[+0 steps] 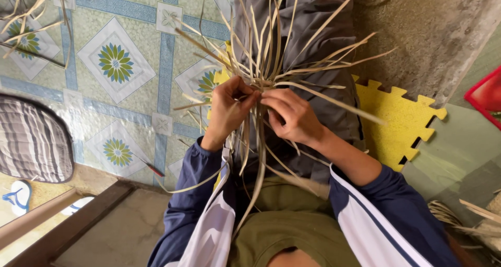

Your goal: Weaving thin strips of material together to form a circular base

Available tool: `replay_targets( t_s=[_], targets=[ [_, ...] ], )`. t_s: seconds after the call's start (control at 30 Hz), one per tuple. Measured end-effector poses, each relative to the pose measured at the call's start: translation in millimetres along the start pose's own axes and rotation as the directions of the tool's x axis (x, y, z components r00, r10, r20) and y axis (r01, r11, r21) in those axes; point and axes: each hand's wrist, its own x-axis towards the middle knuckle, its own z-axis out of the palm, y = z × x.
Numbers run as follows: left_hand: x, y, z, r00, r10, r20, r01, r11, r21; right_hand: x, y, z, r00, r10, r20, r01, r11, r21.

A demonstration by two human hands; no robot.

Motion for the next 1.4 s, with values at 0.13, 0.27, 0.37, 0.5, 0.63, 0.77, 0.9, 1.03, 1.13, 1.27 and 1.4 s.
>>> replay_targets(
  t_s=[0.13, 0.27, 0.37, 0.5, 0.63, 0.77, 0.9, 1.03, 1.13, 1.27, 1.4],
  targets=[
    [2.3, -14.6, 2.8, 0.999, 0.018, 0.030, -0.018, 1.000, -0.001, -6.8, 1.2, 3.5, 0.995, 0.096, -0.022, -0.095, 0.995, 0.033],
    [1.6, -11.3, 7.1, 0.998, -0.047, 0.032, 0.049, 0.996, -0.081, -10.8, 5.1, 6.3, 0.997, 0.080, -0.013, -0.080, 0.996, -0.036],
    [1.2, 0.1, 11.0, 0.998, -0.025, 0.050, 0.029, 0.996, -0.084, -5.0, 0.6, 1.4, 0.991, 0.136, -0.011, -0.136, 0.991, -0.010],
    [-5.0, 11.1, 10.6, 0.986, 0.140, 0.094, -0.141, 0.990, 0.008, 3.8, 2.1, -5.6, 0.930, 0.368, -0.008, -0.358, 0.909, 0.214],
    [-6.3, 8.9, 7.6, 0.934, 0.335, 0.122, -0.357, 0.884, 0.301, 11.4, 4.5, -6.7, 0.883, 0.470, 0.009, -0.450, 0.839, 0.307],
    [-7.4, 6.0, 8.9, 0.895, 0.427, 0.132, -0.435, 0.765, 0.475, -2.6, 12.6, -0.2, 0.769, 0.624, 0.141, -0.604, 0.637, 0.478],
    [-10.0, -0.1, 8.0, 0.916, 0.392, 0.089, -0.392, 0.823, 0.411, -10.5, 29.1, -2.8, 0.640, 0.691, 0.335, -0.698, 0.341, 0.630],
    [-11.7, -2.8, 6.9, 0.922, 0.375, 0.100, -0.382, 0.829, 0.408, -11.1, 30.0, 1.2, 0.635, 0.682, 0.362, -0.687, 0.285, 0.669],
    [-11.1, 3.1, 6.5, 0.939, 0.327, 0.102, -0.342, 0.866, 0.364, -9.9, 31.6, 4.3, 0.636, 0.676, 0.373, -0.682, 0.266, 0.681],
    [-11.2, 10.7, 11.2, 0.975, 0.201, 0.093, -0.217, 0.954, 0.205, -4.4, 24.8, -1.0, 0.661, 0.700, 0.270, -0.657, 0.367, 0.658],
    [-10.5, 14.4, 21.2, 0.996, 0.086, -0.002, -0.086, 0.996, -0.022, 1.1, 1.2, -16.8, 0.782, 0.622, 0.035, -0.571, 0.693, 0.441]
  ],
)
